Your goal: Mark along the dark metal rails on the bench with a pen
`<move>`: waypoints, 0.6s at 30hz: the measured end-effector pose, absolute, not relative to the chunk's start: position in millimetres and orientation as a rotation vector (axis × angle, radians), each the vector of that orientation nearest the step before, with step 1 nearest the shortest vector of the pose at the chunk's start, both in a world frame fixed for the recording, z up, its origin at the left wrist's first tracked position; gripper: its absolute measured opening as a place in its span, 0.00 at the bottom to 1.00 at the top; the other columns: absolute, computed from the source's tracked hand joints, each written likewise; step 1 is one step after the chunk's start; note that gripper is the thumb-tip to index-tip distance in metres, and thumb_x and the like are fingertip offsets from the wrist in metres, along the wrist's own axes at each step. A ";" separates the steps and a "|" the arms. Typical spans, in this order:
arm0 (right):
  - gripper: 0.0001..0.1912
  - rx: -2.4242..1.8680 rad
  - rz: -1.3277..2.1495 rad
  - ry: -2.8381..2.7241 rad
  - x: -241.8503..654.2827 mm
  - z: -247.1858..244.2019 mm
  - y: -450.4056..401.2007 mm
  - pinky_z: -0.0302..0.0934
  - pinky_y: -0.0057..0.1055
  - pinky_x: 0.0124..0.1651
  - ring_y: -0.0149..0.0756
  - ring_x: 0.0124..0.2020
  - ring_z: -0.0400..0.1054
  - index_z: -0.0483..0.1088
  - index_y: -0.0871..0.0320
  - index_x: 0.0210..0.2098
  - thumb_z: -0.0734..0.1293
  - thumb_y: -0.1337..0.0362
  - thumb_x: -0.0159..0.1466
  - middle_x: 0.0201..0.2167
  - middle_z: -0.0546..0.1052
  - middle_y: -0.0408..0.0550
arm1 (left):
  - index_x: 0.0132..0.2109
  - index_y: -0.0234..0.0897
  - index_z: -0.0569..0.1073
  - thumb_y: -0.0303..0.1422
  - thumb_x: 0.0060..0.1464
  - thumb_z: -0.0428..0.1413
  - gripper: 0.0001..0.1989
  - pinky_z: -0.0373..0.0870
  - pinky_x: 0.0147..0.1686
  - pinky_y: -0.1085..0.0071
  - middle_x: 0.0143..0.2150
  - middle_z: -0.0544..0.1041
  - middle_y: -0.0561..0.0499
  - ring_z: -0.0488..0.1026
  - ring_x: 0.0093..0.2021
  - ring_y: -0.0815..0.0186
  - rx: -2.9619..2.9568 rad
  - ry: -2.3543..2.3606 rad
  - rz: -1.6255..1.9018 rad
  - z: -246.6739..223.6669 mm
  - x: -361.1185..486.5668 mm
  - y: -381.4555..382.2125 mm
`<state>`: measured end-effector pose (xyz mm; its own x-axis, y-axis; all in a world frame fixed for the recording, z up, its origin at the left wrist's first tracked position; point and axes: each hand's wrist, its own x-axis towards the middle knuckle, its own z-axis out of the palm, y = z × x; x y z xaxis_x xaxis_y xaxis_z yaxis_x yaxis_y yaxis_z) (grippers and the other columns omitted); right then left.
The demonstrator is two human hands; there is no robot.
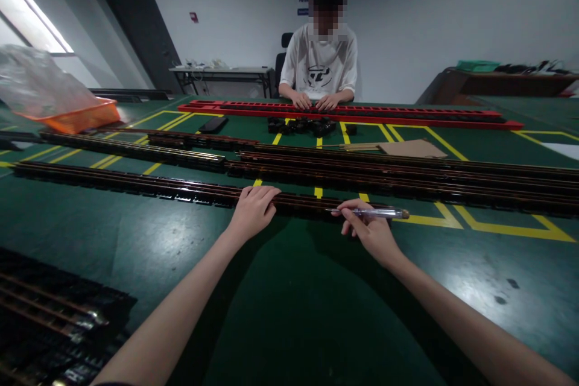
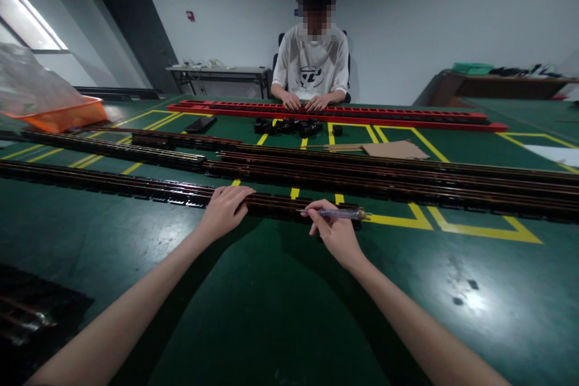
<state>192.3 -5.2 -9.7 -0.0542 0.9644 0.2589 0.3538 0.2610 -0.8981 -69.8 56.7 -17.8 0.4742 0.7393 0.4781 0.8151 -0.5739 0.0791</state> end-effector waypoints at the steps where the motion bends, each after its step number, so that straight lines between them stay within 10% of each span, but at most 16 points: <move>1: 0.12 -1.252 0.814 -1.587 192.3 -10.0 -4.9 0.60 0.27 0.23 0.30 0.21 0.67 0.68 0.57 0.36 0.61 0.54 0.64 0.27 0.76 0.45 | 0.49 0.38 0.69 0.26 0.56 0.46 0.15 0.60 0.51 0.58 0.49 0.76 0.46 0.71 0.50 0.59 -2.557 -1.359 -0.711 -17.8 -69.8 56.8; 18: 0.11 -1.183 0.843 -1.515 191.9 -10.0 -6.6 0.62 0.28 0.22 0.29 0.20 0.67 0.66 0.56 0.33 0.61 0.55 0.63 0.32 0.76 0.47 | 0.49 0.39 0.68 0.26 0.56 0.45 0.15 0.61 0.50 0.58 0.49 0.76 0.46 0.70 0.50 0.59 -2.559 -1.359 -0.697 -20.1 -72.6 58.4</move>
